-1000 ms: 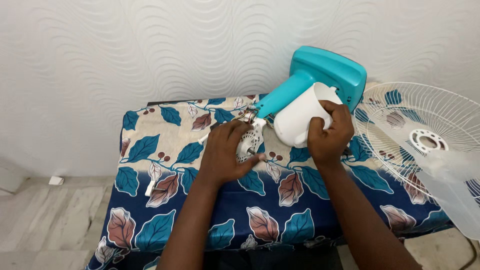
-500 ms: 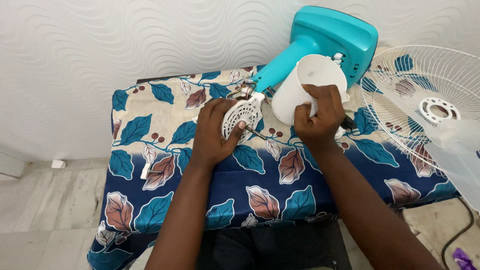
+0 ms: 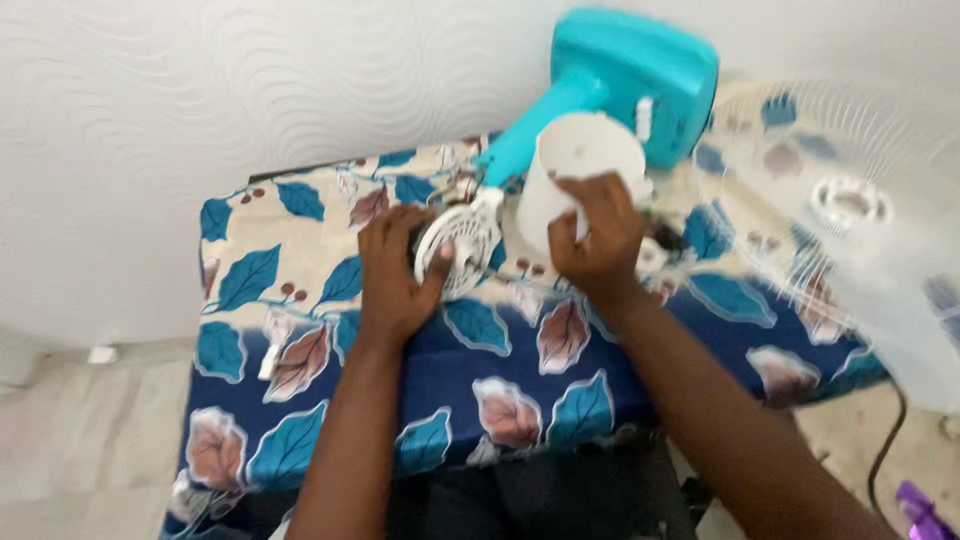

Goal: The person reassembles a disassembled electric fan on a table. They attach the motor housing, align and secure the fan blades, fit the front grille, and tighten the central cap to complete the assembly.

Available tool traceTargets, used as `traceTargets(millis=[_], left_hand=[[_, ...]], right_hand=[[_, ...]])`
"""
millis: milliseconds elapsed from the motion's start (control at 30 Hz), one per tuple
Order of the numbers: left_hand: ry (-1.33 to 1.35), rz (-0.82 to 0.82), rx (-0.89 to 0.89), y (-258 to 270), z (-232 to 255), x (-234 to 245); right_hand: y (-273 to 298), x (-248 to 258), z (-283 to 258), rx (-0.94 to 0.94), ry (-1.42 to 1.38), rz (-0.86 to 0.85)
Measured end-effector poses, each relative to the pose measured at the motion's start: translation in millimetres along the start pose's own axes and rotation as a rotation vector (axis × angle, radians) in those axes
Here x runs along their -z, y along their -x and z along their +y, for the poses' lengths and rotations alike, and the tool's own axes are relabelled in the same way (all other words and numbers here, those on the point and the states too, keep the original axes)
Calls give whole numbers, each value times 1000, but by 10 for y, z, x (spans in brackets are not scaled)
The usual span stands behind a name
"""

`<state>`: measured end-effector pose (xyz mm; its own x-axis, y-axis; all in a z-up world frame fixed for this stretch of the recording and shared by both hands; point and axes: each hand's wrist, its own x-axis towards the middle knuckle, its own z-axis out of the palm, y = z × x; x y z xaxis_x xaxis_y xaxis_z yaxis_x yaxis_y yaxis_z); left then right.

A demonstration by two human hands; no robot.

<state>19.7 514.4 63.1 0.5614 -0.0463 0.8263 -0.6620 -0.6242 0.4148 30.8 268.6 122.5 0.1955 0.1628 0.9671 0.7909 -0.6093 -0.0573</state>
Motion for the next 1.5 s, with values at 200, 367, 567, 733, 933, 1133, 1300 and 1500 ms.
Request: traceTargets(millis=[200,367,567,733,933,1133,1300,1500], left_hand=[[-66,27,-15,42,3,88],[-76,48,-12,2,131,84],[-66,53,-2,-2,154,107],[-58,50,0,-1,174,117],[-55,30,3,-7,162,112],[-51,37,-7,0,160,107],[-48,39,-13,-15,161,108],[-41,27,-3,-10,172,114]], right_hand=[[-16,-25,-50,-49,-8,-86],[36,-31,-93,-28,-15,-89],[40,-58,-81,-29,-9,-105],[56,-65,-97,-53,2,-104],[77,-49,-91,-53,-11,-91],[82,-49,-91,-56,-31,-92],[93,-28,-109,-51,-28,-116],[88,-34,-144,-40,-24,-118]])
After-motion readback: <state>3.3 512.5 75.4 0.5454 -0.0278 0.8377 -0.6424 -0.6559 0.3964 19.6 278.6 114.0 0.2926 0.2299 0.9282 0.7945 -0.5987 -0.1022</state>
